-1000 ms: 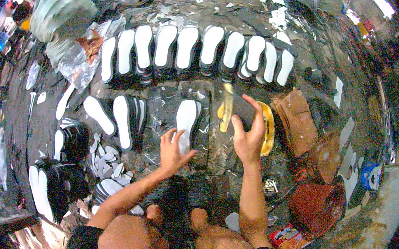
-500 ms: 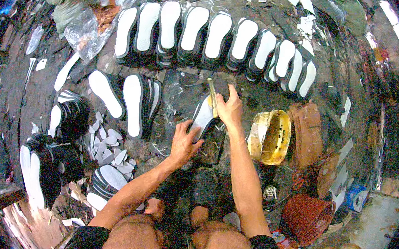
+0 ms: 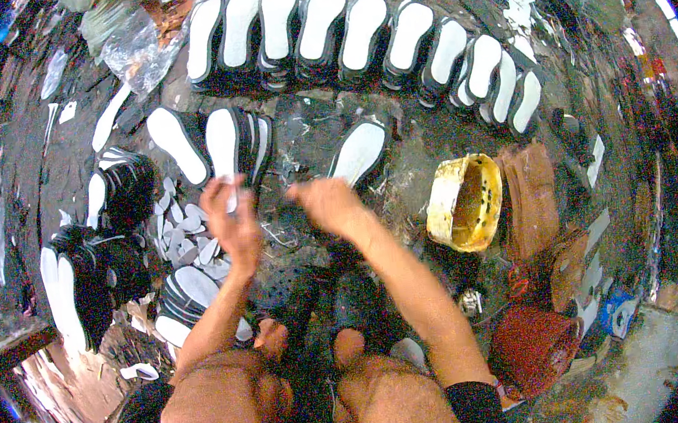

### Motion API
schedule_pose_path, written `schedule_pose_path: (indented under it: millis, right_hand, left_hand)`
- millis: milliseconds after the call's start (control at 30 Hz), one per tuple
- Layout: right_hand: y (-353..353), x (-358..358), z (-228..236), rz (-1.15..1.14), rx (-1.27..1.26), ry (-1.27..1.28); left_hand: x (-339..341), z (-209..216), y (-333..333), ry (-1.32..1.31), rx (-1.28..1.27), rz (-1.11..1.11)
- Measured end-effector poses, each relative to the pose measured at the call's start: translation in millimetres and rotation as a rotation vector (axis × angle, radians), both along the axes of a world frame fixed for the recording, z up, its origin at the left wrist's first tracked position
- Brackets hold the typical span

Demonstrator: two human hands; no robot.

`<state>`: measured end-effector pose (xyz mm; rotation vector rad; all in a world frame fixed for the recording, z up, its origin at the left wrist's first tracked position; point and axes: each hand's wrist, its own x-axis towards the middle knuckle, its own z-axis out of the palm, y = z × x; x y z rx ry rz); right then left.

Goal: The person sits on the floor and applies glue to the edges of white shoe soles using a brush. They pick up each sole, spread glue along the perimeter, and place the treated soles into a growing stack nearby.

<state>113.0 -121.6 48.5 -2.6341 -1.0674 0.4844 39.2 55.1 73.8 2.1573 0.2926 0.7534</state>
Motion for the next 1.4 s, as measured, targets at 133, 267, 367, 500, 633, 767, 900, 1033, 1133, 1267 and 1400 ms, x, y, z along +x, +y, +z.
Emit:
schedule_pose_path:
  millis: [133, 267, 367, 500, 633, 767, 900, 1033, 1133, 1267, 1400]
  right_hand:
    - [-3.1, -75.4, 6.5, -0.119, 0.517, -0.028]
    - [-45.4, -30.7, 60.2, -0.44, 0.699, -0.108]
    - [-81.8, 34.6, 48.6, -0.364, 0.591, -0.117]
    - [-113.4, 92.3, 5.8, -0.185, 0.292, -0.075]
    - [-111.4, 118.6, 5.7, 0.034, 0.232, -0.206]
    - [-121.7, 100.8, 13.4, -0.17, 0.045, -0.121]
    - [-125.5, 51.1, 10.4, -0.516, 0.113, -0.052]
    - [-96.5, 32.4, 30.1, -0.536, 0.051, -0.007]
    - [-85.7, 25.4, 14.6, -0.804, 0.117, -0.099]
    - [-80.8, 39.3, 17.3, -0.899, 0.036, -0.093]
    - [-97.5, 60.4, 3.5, -0.588, 0.165, -0.292]
  left_hand:
    - [13.4, 22.4, 25.4, -0.19, -0.381, 0.049]
    - [-7.3, -14.8, 0.0, 0.157, -0.182, -0.254]
    - [-15.1, -39.7, -50.3, 0.281, 0.124, -0.6]
    - [-6.3, -59.8, -69.1, 0.397, 0.167, -0.665]
    - [-8.9, -60.4, -68.3, 0.499, 0.148, -0.677]
    - [-10.8, -61.3, -67.2, 0.442, 0.18, -0.656]
    - [-8.2, -64.9, -68.0, 0.396, 0.153, -0.637]
    - [-0.2, -58.3, -71.4, 0.392, 0.141, -0.628]
    - [-2.7, -60.3, -79.4, 0.361, 0.139, -0.608]
    - [-1.6, -66.3, -68.1, 0.337, 0.149, -0.591]
    - [-7.4, -63.0, -86.9, 0.332, 0.087, -0.601]
